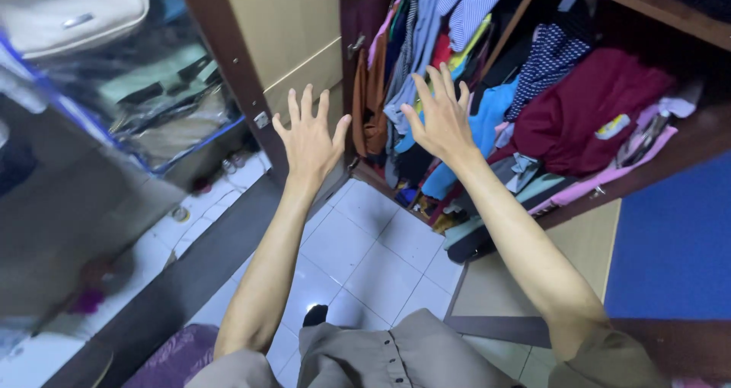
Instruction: The person folds several pieces of clothing on a bed and places them into a wooden wardrobe. The items include a light purple garment, blue jeans, a dark grey garment, and a light grey garment. Each item is folded and stacked on a shelf inside the wardrobe.
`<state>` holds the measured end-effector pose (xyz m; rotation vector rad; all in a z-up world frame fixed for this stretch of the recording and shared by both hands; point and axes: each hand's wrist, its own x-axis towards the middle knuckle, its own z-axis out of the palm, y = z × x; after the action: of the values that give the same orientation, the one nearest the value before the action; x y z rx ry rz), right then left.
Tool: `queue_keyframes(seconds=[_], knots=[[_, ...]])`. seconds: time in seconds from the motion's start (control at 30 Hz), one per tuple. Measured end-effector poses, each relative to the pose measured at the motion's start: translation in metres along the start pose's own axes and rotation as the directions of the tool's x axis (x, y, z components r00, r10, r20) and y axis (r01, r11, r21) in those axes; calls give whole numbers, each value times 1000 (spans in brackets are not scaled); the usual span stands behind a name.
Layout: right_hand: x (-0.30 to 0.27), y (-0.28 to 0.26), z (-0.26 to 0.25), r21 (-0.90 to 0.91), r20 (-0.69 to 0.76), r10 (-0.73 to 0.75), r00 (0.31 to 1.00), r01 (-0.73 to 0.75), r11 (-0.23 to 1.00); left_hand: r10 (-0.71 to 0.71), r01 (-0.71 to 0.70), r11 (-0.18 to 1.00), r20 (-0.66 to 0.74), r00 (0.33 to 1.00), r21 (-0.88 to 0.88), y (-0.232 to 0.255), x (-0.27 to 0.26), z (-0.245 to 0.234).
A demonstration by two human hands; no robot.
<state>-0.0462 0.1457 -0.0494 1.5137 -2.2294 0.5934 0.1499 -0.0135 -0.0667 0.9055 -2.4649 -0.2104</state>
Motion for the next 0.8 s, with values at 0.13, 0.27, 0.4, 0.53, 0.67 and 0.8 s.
queue_keyframes(seconds=[0.13,0.27,0.4,0.53,0.67,0.8], knots=[[-4,-12,11,54,16,-78,997,77,996,-72,72,997,-6,997,40,-8,-22,-8],[-6,-25,21,92,9,-120,993,119,989,-112,117,990,-68,991,83,-18,-41,-13],[-10,-41,23,165,23,-154,988,148,975,-146,164,979,-140,979,124,-28,-63,-15],[-13,-59,26,192,39,-196,980,185,964,-186,207,969,-157,970,137,-34,-82,-27],[-16,-79,26,216,42,-234,971,220,951,-220,248,954,-170,961,168,-39,-101,-38],[-19,-98,26,227,53,-269,962,251,941,-248,276,950,-182,952,149,-50,-120,-43]])
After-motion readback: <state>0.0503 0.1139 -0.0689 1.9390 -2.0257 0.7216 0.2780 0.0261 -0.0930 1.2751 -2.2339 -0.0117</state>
